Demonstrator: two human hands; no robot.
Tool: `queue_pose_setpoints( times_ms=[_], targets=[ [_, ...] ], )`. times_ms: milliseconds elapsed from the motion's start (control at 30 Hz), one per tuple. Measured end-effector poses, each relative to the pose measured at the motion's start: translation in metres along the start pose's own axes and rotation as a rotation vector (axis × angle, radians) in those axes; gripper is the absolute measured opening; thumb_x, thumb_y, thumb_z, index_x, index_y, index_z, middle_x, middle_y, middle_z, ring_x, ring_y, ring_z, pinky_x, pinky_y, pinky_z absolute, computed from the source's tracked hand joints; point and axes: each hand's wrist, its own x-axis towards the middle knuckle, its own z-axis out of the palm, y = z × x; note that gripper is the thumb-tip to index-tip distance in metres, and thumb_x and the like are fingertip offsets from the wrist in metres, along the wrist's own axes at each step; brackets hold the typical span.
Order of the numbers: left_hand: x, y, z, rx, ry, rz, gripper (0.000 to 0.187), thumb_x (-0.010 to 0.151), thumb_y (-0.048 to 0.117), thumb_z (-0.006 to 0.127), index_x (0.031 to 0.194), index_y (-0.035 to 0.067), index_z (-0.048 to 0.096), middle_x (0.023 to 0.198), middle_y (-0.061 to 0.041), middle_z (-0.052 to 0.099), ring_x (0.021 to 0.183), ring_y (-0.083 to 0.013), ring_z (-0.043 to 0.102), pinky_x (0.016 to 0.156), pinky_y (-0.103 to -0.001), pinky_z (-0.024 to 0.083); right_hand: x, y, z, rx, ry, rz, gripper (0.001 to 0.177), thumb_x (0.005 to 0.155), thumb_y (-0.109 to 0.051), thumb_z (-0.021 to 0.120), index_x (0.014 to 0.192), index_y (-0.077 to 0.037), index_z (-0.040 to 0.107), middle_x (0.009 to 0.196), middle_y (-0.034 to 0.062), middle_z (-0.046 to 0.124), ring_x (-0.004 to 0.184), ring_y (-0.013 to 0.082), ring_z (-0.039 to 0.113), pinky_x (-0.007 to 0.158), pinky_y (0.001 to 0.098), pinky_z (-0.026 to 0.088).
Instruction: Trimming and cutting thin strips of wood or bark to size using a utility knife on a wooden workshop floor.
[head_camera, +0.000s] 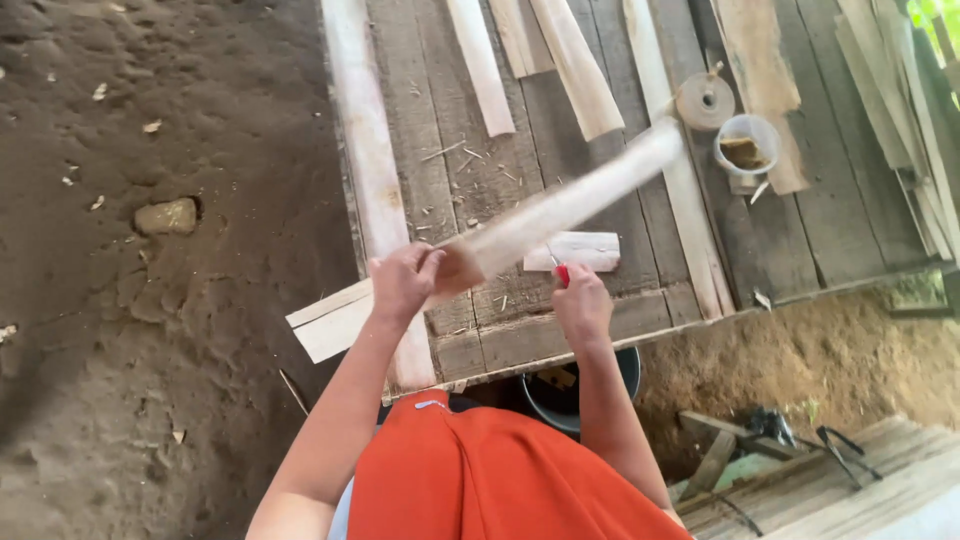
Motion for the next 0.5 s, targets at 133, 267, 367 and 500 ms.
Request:
queue_pose_setpoints(
  times_ms=[133, 267, 367, 500],
  targets=[
    [0.025, -0.011, -0.010, -0.017, 0.021, -0.025, 0.024, 0.099, 0.057, 0.057, 0.104, 0.038, 0.071, 0.102, 0.013, 0.073, 0.099, -0.0087, 0.070, 0.092, -0.033, 0.036, 0.025, 0.013, 0.038, -0.015, -0.054, 0.029, 0.021, 0.096, -0.024, 0.052, 0.109, -0.018, 0.068, 0.129, 0.0040, 0.061, 0.093, 0.0468, 0.071, 0.082, 0.0583, 0.059],
    [0.040, -0.025, -0.002, 0.004, -0.002, -0.050, 0.024, 0.098, 0.059, 0.057, 0.109, 0.043, 0.071, 0.106, 0.015, 0.072, 0.101, -0.0059, 0.069, 0.093, -0.031, 0.034, 0.053, -0.011, 0.031, -0.047, -0.142, -0.093, 0.063, 0.090, -0.009, 0.053, 0.150, -0.023, 0.040, 0.163, 0.0085, 0.029, 0.107, 0.0508, 0.066, 0.091, 0.0583, 0.057],
    [0.053, -0.029, -0.003, 0.026, -0.065, -0.057, 0.025, 0.099, 0.057, 0.055, 0.114, 0.045, 0.071, 0.108, 0.014, 0.072, 0.104, -0.0063, 0.069, 0.094, -0.031, 0.035, 0.072, -0.014, 0.028, -0.105, -0.257, -0.057, 0.083, 0.084, -0.006, 0.064, 0.159, -0.023, 0.032, 0.168, 0.0080, 0.023, 0.121, 0.0482, 0.062, 0.099, 0.0587, 0.054],
    [0.065, -0.028, -0.006, -0.013, -0.207, -0.049, 0.031, 0.100, 0.049, 0.053, 0.127, 0.045, 0.068, 0.111, 0.008, 0.071, 0.111, -0.0136, 0.068, 0.102, -0.037, 0.035, 0.085, 0.014, 0.046, -0.202, -0.213, -0.125, 0.026, 0.100, -0.028, 0.055, 0.124, -0.016, 0.053, 0.124, 0.0108, 0.051, 0.086, 0.0513, 0.071, 0.079, 0.0612, 0.058]
  ],
)
